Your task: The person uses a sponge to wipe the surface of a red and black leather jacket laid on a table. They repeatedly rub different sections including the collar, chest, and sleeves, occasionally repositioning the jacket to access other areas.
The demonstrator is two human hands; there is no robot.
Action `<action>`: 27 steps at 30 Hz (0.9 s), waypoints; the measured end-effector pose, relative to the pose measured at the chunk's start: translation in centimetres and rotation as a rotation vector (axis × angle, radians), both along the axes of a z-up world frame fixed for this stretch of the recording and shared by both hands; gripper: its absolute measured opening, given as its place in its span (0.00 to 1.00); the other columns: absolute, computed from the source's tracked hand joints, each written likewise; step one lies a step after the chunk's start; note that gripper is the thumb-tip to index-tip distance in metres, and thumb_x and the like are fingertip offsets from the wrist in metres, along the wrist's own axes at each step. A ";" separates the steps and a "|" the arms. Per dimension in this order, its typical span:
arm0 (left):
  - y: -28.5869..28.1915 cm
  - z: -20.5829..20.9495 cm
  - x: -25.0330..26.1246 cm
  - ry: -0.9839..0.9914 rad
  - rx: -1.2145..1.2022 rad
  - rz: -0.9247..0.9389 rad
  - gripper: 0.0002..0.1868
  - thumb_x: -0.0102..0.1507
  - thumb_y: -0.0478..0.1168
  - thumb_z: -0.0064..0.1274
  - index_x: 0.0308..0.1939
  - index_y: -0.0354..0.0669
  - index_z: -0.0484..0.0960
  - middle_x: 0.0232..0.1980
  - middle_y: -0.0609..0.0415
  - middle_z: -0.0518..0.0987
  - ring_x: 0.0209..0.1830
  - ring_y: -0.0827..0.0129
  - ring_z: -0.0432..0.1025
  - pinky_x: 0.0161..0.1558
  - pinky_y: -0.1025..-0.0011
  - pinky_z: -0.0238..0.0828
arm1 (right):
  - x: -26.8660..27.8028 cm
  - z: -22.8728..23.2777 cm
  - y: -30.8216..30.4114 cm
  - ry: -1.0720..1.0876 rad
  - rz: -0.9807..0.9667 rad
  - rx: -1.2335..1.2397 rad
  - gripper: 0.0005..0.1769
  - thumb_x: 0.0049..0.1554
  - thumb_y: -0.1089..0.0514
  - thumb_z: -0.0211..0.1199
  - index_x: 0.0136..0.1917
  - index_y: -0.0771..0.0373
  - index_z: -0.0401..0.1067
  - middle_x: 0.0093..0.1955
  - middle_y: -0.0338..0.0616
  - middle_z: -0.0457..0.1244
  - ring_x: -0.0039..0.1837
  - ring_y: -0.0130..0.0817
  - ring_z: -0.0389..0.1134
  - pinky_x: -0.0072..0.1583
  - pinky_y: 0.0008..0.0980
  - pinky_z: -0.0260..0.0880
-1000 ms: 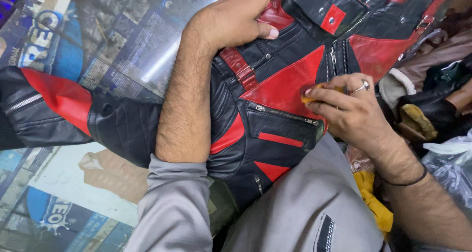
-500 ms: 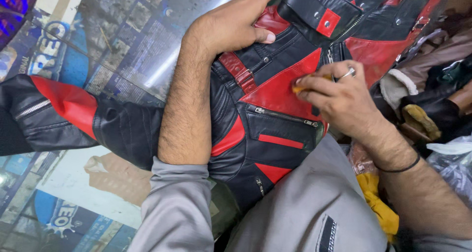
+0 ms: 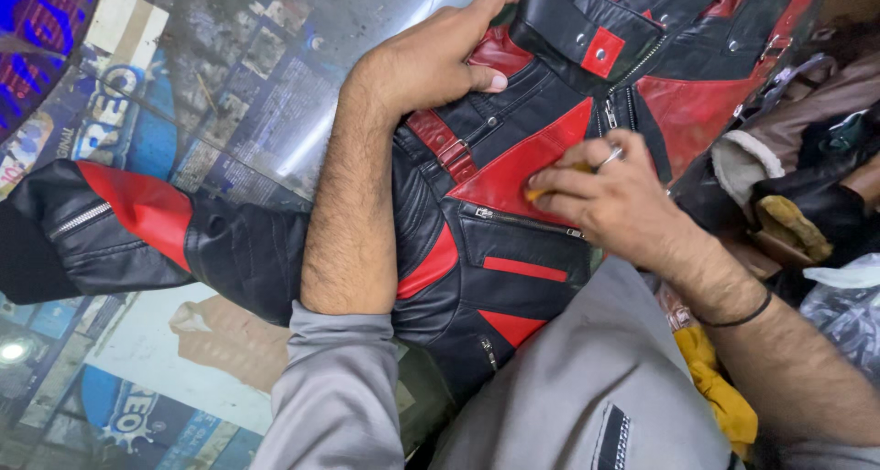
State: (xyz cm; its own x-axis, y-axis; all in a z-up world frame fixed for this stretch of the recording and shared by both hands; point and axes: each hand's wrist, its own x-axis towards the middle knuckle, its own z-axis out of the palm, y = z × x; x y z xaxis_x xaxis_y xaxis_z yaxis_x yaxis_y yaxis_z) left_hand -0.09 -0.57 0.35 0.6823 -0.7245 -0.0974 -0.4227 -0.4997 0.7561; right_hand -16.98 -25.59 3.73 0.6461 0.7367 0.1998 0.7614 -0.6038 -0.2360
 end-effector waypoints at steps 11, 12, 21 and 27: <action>0.3 -1.5 0.3 -0.058 -0.109 -0.059 0.44 0.62 0.38 0.70 0.74 0.41 0.58 0.59 0.37 0.81 0.61 0.46 0.76 0.58 0.58 0.73 | -0.3 -0.8 0.8 -0.054 -0.167 0.011 0.15 0.51 0.61 0.67 0.52 0.50 0.81 0.63 0.23 0.68 0.65 0.33 0.63 0.67 0.48 0.55; 0.5 -1.6 0.2 -0.083 -0.140 -0.065 0.44 0.61 0.38 0.70 0.75 0.41 0.58 0.60 0.37 0.81 0.62 0.45 0.76 0.58 0.58 0.73 | -0.5 -1.0 1.2 -0.020 -0.133 0.045 0.14 0.51 0.61 0.67 0.51 0.50 0.81 0.62 0.23 0.68 0.63 0.33 0.63 0.66 0.47 0.56; 0.1 -2.0 0.4 -0.081 -0.159 -0.063 0.44 0.61 0.37 0.70 0.74 0.40 0.58 0.60 0.38 0.81 0.62 0.47 0.76 0.58 0.59 0.74 | -2.5 0.1 -0.8 0.003 -0.156 -0.087 0.17 0.45 0.59 0.67 0.49 0.48 0.81 0.61 0.22 0.68 0.60 0.32 0.64 0.63 0.51 0.55; 0.1 -1.2 0.3 -0.056 -0.120 -0.048 0.42 0.61 0.37 0.70 0.73 0.41 0.60 0.57 0.39 0.82 0.60 0.46 0.77 0.56 0.58 0.73 | -2.6 -0.6 -1.2 -0.036 -0.100 -0.126 0.15 0.46 0.59 0.68 0.48 0.46 0.82 0.60 0.20 0.68 0.60 0.28 0.64 0.64 0.50 0.55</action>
